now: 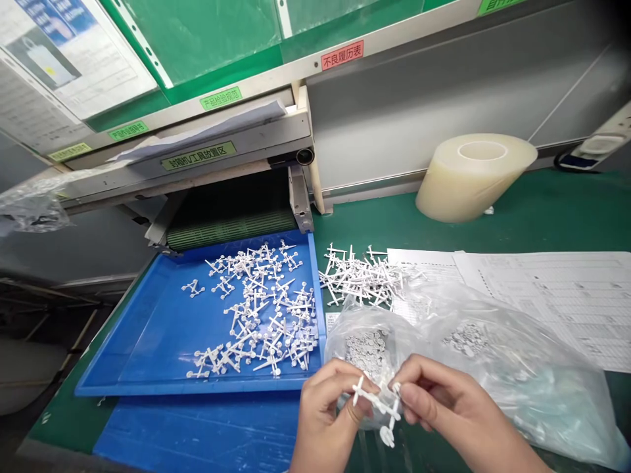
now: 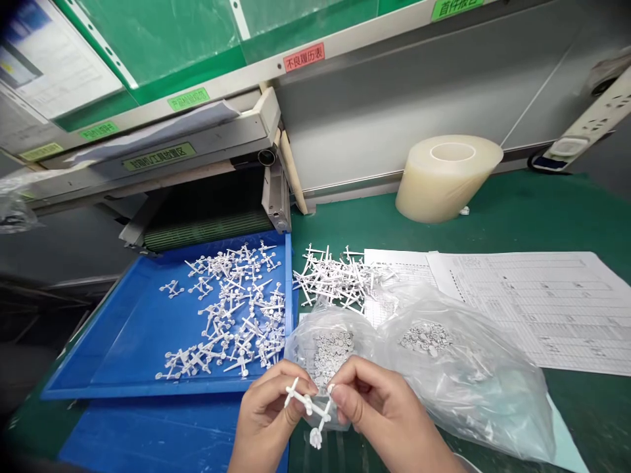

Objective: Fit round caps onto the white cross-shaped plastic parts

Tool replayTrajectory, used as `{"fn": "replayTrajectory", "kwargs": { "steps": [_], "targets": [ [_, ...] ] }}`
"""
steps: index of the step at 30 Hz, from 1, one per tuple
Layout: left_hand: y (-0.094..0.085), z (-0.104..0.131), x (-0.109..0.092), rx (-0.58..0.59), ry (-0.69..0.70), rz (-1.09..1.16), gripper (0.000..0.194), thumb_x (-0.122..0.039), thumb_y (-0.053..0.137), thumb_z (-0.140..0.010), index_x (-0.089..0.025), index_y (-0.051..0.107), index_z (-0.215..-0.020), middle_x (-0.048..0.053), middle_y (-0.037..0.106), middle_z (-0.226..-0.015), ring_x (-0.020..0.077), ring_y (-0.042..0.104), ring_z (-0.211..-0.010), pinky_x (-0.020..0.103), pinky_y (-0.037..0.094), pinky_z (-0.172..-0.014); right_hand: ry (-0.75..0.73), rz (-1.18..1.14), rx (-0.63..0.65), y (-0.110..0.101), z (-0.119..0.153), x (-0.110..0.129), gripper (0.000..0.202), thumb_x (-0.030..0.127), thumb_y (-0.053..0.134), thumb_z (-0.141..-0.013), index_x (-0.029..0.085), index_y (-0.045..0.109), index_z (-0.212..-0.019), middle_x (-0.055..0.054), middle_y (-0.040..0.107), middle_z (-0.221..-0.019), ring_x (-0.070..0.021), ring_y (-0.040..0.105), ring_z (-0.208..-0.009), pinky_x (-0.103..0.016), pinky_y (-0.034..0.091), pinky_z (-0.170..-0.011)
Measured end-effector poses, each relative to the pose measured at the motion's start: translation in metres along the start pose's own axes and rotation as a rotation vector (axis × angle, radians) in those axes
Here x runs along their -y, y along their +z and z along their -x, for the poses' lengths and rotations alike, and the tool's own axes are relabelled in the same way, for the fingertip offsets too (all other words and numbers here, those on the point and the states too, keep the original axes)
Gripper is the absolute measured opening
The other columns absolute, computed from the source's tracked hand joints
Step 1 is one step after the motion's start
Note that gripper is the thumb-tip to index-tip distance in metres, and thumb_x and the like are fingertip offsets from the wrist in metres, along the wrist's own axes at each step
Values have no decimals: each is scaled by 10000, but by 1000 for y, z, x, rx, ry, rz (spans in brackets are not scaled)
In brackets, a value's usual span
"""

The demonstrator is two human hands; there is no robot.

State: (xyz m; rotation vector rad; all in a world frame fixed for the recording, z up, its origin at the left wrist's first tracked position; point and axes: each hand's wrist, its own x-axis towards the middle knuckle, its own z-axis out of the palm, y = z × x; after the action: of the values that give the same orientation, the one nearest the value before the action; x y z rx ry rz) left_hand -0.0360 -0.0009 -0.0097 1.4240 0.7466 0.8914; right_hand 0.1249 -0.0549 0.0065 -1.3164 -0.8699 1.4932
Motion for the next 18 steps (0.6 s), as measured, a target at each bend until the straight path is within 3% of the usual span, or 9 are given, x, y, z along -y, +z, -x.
{"fn": "replayTrajectory", "kwargs": {
  "steps": [2, 5, 8, 11, 14, 16, 18],
  "targets": [
    [2, 2, 3, -15, -70, 63, 129, -286, 630, -807, -203, 727, -793, 29, 567, -729, 102, 545, -545, 184, 441, -496, -173, 241, -128, -1, 5, 0, 218, 398, 590, -821, 225, 644, -700, 4, 603, -642, -146, 542, -616, -246, 381, -581],
    [6, 3, 5, -38, -117, 116, 131, -285, 641, -795, -185, 722, -770, 18, 542, -732, 68, 514, -482, 164, 431, -460, -310, 381, -173, -1, 9, -3, 94, 307, 592, -829, 266, 659, -777, 4, 640, -707, -165, 584, -677, -250, 409, -631],
    [5, 1, 4, -95, -135, 92, 130, -285, 637, -797, -186, 714, -763, 20, 552, -738, 79, 512, -515, 162, 441, -475, -179, 90, -129, -1, 5, -6, 165, 399, 553, -841, 247, 611, -819, -2, 596, -715, -153, 555, -641, -242, 433, -573],
    [3, -1, 3, -141, -116, 25, 141, -289, 624, -807, -185, 705, -759, 25, 567, -739, 97, 521, -562, 172, 440, -509, 18, -232, 139, 1, -1, -12, 299, 504, 514, -834, 209, 558, -859, 17, 535, -671, -95, 461, -499, -199, 383, -443],
    [3, -1, 3, -148, -93, -68, 144, -287, 608, -819, -183, 700, -781, 29, 580, -750, 109, 530, -581, 196, 431, -547, 132, -222, 265, 4, -5, -17, 390, 579, 546, -787, 192, 494, -797, 53, 485, -630, -24, 275, -384, -162, 224, -367],
    [4, 0, 5, -150, -110, -85, 153, -294, 602, -822, -175, 691, -783, 27, 578, -756, 107, 533, -575, 203, 427, -551, 129, -133, 232, 6, -6, -18, 430, 614, 555, -758, 193, 467, -738, 71, 434, -584, -30, 231, -397, -179, 176, -374],
    [7, 2, 8, -141, -175, -7, 176, -319, 612, -812, -160, 668, -763, 14, 567, -717, 97, 531, -530, 198, 421, -521, 47, -10, 161, 7, -6, -17, 423, 599, 533, -784, 188, 482, -700, 60, 423, -575, -63, 292, -463, -197, 225, -426]
  ]
}}
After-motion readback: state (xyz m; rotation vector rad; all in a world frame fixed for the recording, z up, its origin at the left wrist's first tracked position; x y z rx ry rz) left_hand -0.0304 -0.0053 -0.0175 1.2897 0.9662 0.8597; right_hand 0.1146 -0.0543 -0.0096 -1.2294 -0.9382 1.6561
